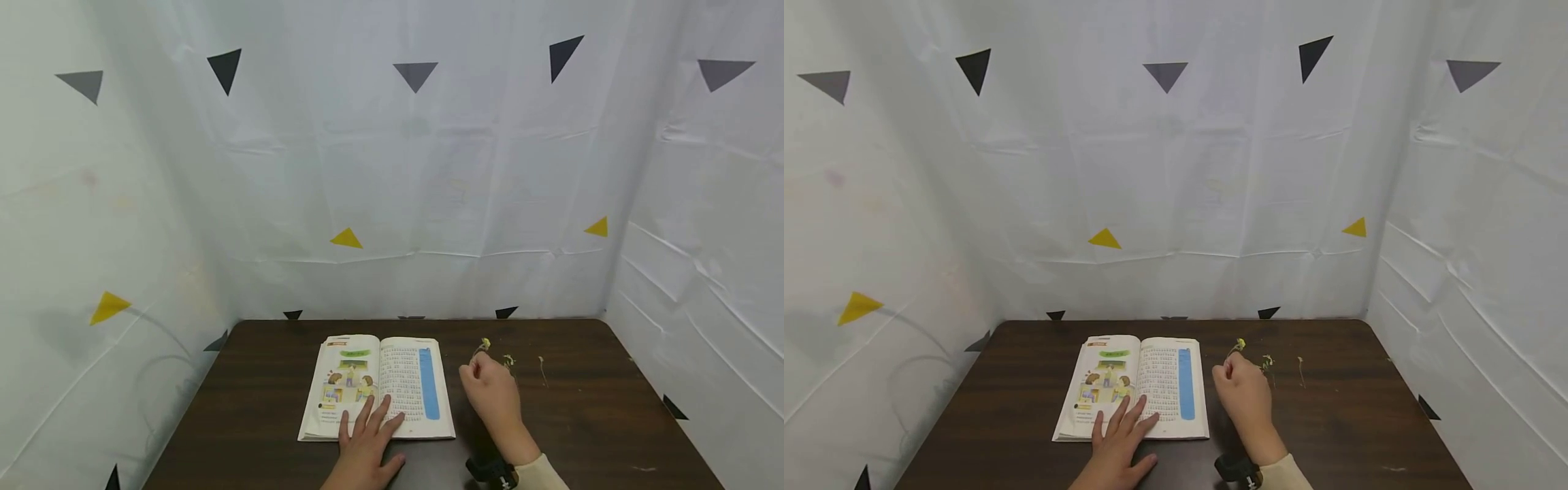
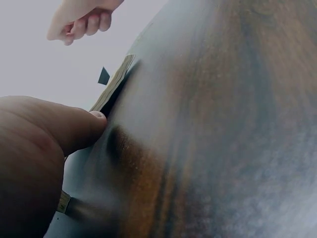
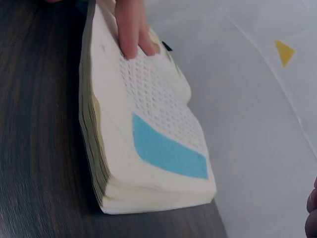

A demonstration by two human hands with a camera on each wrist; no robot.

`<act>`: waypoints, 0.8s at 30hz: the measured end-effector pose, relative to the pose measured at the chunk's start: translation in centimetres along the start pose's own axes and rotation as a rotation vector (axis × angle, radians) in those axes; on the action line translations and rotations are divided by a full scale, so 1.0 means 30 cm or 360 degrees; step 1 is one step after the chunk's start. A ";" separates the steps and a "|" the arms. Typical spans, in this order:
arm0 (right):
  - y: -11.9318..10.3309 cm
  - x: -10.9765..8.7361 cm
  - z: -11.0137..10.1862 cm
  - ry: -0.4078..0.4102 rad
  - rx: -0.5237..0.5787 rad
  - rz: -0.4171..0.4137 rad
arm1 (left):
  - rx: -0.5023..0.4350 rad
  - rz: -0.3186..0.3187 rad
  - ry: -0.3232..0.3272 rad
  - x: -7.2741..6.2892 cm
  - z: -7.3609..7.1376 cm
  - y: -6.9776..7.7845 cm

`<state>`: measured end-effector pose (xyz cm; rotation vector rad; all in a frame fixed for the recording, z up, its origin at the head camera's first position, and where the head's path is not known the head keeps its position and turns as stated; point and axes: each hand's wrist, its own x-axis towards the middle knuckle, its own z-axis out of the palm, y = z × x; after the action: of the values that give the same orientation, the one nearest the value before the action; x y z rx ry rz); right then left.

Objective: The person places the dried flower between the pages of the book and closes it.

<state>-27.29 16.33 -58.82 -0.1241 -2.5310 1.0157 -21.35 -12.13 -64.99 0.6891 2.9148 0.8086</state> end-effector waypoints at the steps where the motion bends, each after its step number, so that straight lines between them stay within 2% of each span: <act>1: -0.006 -0.002 0.010 0.0011 0.0008 -0.0008 | 0.0003 -0.0003 -0.0004 0.000 -0.001 0.000; 8: -0.056 -0.025 0.088 0.0023 0.0073 -0.0084 | 0.0001 -0.0004 0.0000 0.003 0.001 0.000; 14: -0.082 -0.074 0.178 -0.0252 0.0247 -0.0041 | -0.0044 0.0002 0.0001 0.006 0.010 -0.004; 17: -0.101 -0.088 0.209 -0.0311 0.0328 -0.0051 | -0.0068 -0.0019 0.0008 0.010 0.012 -0.009; 21: -0.138 -0.090 0.233 -0.0340 0.0596 -0.0071 | -0.0071 -0.0029 0.0037 0.014 0.011 -0.011; 24: -0.153 -0.088 0.272 -0.0458 0.0854 -0.0025 | -0.0082 -0.0024 0.0041 0.014 0.011 -0.011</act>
<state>-27.87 7.12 -61.93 0.2094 -2.3877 1.7696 -21.81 -12.05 -65.40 0.6562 2.9066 0.8941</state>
